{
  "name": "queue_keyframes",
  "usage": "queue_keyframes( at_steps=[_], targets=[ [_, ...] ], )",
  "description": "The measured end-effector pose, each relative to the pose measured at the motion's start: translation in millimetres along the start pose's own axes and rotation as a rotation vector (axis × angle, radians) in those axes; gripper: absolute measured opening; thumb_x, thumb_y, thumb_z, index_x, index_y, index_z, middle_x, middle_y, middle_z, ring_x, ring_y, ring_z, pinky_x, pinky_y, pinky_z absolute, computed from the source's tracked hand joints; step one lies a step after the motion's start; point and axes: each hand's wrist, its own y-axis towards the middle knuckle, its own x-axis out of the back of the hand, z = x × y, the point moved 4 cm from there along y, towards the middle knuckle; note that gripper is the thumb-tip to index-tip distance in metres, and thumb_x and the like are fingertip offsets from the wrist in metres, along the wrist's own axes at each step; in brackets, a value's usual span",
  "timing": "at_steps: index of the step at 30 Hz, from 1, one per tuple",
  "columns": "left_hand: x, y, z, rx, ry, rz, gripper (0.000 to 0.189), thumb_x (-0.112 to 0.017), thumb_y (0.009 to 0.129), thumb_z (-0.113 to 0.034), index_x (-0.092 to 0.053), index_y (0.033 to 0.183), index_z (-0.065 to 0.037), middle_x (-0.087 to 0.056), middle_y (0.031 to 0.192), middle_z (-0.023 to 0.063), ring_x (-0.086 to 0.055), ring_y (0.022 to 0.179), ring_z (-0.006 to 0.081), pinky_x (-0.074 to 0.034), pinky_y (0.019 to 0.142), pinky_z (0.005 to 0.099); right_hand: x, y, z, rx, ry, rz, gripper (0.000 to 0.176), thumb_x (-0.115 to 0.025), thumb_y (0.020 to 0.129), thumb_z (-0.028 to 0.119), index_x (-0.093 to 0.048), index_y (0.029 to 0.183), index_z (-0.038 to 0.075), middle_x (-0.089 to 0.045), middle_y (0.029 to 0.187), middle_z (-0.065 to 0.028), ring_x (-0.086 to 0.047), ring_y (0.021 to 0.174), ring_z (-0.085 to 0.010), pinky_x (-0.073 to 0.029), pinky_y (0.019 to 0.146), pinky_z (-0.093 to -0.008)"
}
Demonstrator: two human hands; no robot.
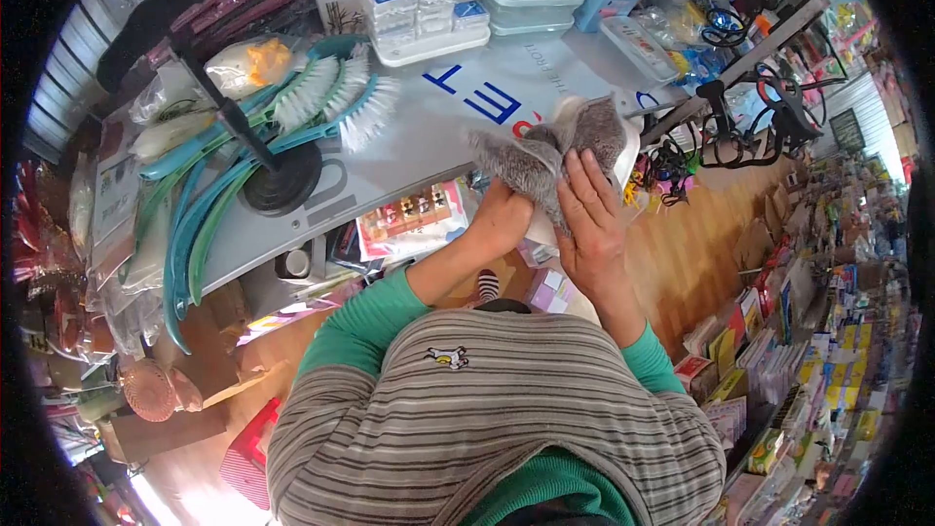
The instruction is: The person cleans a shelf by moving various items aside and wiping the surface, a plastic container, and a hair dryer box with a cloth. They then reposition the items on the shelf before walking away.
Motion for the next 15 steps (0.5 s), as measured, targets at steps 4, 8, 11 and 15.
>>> queue_keyframes(
  at_steps=[4, 8, 11, 15],
  targets=[
    [21.1, 10.4, -8.2, 0.358, 0.212, -0.105, 0.043, -0.039, 0.091, -0.031, -0.042, 0.118, 0.002, -0.052, 0.109, 0.0132, -0.049, 0.098, 0.0175, -0.039, 0.085, 0.0298, -6.6, -19.8, 19.0, 0.129, 0.061, 0.094, 0.037, -0.056, 0.058, 0.006, -0.060, 0.094, -0.001, -0.054, 0.114, -0.0157, -0.046, 0.114, -0.0326, -0.034, 0.093, -0.0477],
    [49.6, 26.1, -42.3, -0.030, -0.189, -0.251, 0.047, -0.048, 0.088, -0.033, -0.045, 0.115, 0.005, -0.056, 0.097, 0.0106, -0.050, 0.084, 0.0112, -0.042, 0.075, 0.0256, -15.2, -40.5, 6.8, 0.073, 0.288, 0.043, 0.027, -0.059, 0.055, 0.004, -0.060, 0.082, -0.001, -0.060, 0.097, -0.0160, -0.056, 0.098, -0.0323, -0.045, 0.081, -0.0405],
    [83.3, 50.7, -72.8, -0.098, -0.063, -0.255, 0.044, -0.052, 0.086, -0.032, -0.050, 0.109, 0.006, -0.059, 0.088, 0.0097, -0.052, 0.078, 0.0109, -0.043, 0.070, 0.0248, -24.2, -68.6, -28.0, -0.220, 0.349, -0.110, 0.018, -0.056, 0.067, 0.000, -0.060, 0.084, -0.003, -0.061, 0.089, -0.0166, -0.058, 0.088, -0.0323, -0.045, 0.079, -0.0366],
    [95.7, 85.7, -130.0, -0.254, 0.231, -0.272, 0.039, -0.057, 0.083, -0.030, -0.059, 0.096, 0.006, -0.061, 0.077, 0.0084, -0.054, 0.071, 0.0088, -0.044, 0.063, 0.0241, -17.4, -80.5, -43.9, -0.386, 0.359, -0.175, 0.015, -0.056, 0.069, 0.001, -0.060, 0.083, -0.003, -0.061, 0.086, -0.0154, -0.059, 0.084, -0.0280, -0.045, 0.075, -0.0328]
  ],
)
